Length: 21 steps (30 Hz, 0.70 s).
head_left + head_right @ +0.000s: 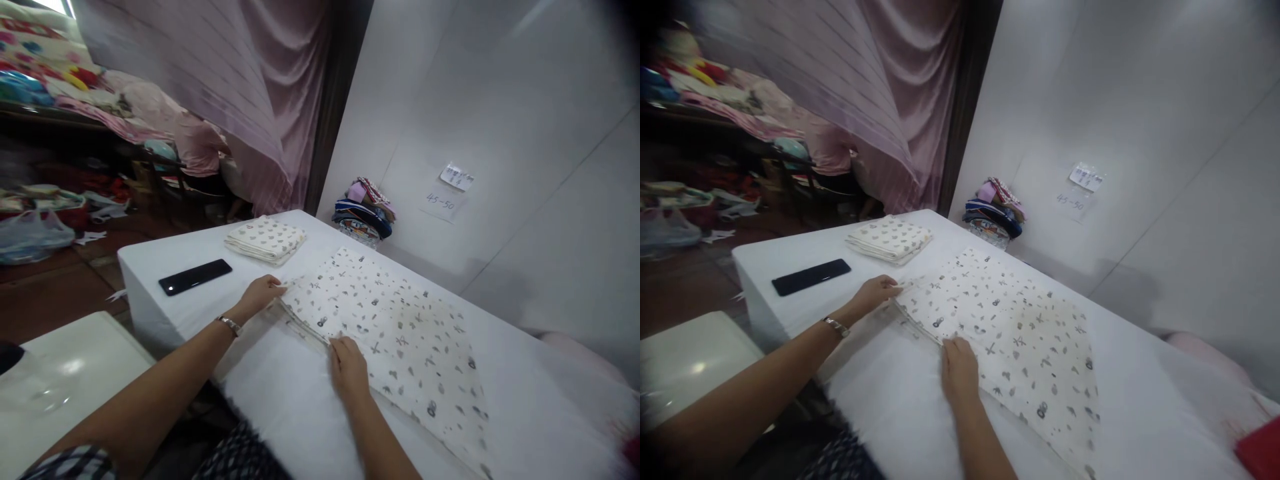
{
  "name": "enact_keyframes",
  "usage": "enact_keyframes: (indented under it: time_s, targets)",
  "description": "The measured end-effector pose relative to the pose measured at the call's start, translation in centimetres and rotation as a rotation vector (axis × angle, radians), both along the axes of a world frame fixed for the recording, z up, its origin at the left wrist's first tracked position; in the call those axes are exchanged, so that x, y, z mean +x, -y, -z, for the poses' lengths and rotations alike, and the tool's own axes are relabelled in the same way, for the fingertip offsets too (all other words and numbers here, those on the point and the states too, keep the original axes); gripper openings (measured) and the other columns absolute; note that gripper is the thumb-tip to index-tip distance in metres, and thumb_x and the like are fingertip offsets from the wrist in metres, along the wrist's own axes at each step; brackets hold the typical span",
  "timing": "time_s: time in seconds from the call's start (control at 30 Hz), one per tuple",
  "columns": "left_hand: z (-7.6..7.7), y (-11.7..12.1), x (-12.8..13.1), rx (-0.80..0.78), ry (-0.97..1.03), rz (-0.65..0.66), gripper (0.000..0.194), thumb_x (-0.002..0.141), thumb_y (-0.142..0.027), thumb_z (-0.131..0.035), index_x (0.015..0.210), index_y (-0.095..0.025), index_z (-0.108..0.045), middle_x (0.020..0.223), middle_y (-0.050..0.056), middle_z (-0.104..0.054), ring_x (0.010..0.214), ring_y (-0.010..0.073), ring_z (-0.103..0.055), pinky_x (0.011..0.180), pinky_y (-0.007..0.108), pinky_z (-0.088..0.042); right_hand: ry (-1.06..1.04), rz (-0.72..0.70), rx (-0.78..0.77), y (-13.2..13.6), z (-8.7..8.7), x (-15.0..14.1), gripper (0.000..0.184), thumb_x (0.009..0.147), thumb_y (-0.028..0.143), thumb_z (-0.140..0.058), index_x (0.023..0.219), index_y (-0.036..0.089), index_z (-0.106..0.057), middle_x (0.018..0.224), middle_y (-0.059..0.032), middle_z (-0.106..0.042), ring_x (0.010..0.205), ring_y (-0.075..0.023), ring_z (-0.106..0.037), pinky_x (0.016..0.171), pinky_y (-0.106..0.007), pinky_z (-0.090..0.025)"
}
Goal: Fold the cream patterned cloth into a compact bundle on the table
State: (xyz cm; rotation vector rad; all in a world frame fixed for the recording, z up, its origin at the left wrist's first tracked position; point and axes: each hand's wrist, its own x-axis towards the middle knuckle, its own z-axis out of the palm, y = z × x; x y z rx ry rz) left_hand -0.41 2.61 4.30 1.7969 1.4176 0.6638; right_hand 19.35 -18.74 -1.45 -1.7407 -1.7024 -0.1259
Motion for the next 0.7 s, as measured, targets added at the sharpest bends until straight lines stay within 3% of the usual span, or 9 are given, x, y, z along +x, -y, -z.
enact_keyframes:
  time_s: [0.1, 0.4, 0.7]
  targets:
    - [0.3, 0.1, 0.2, -0.085, -0.092, 0.027, 0.024, 0.067, -0.037, -0.064, 0.080, -0.016, -0.063, 0.067, 0.001, -0.064, 0.065, 0.0168, -0.059, 0.057, 0.024, -0.041, -0.080, -0.003, 0.026, 0.1, 0.3, 0.2, 0.030, 0.093, 0.025, -0.036, 0.103, 0.019, -0.064, 0.092, -0.0071, -0.061, 0.089, -0.0186, -0.056, 0.077, -0.030, -0.047]
    - [0.7, 0.3, -0.2, 0.015, -0.382, 0.125, 0.021, 0.070, -0.036, -0.059, 0.076, -0.017, -0.067, 0.079, 0.003, -0.069, 0.077, 0.0185, -0.062, 0.061, 0.023, -0.039, -0.092, -0.004, 0.035, 0.1, 0.5, 0.6, 0.028, 0.093, 0.022, -0.036, 0.104, 0.018, -0.062, 0.090, -0.0063, -0.060, 0.086, -0.0178, -0.056, 0.075, -0.028, -0.046]
    - [-0.5, 1.7, 0.5, 0.125, -0.575, 0.142, 0.018, 0.073, -0.032, -0.054, 0.078, -0.018, -0.065, 0.087, 0.006, -0.068, 0.083, 0.0217, -0.060, 0.061, 0.027, -0.039, 0.188, -0.004, -0.019, 0.0, 0.6, 0.3, 0.027, 0.089, 0.014, -0.039, 0.098, 0.018, -0.064, 0.082, -0.0064, -0.057, 0.081, -0.0199, -0.053, 0.070, -0.029, -0.043]
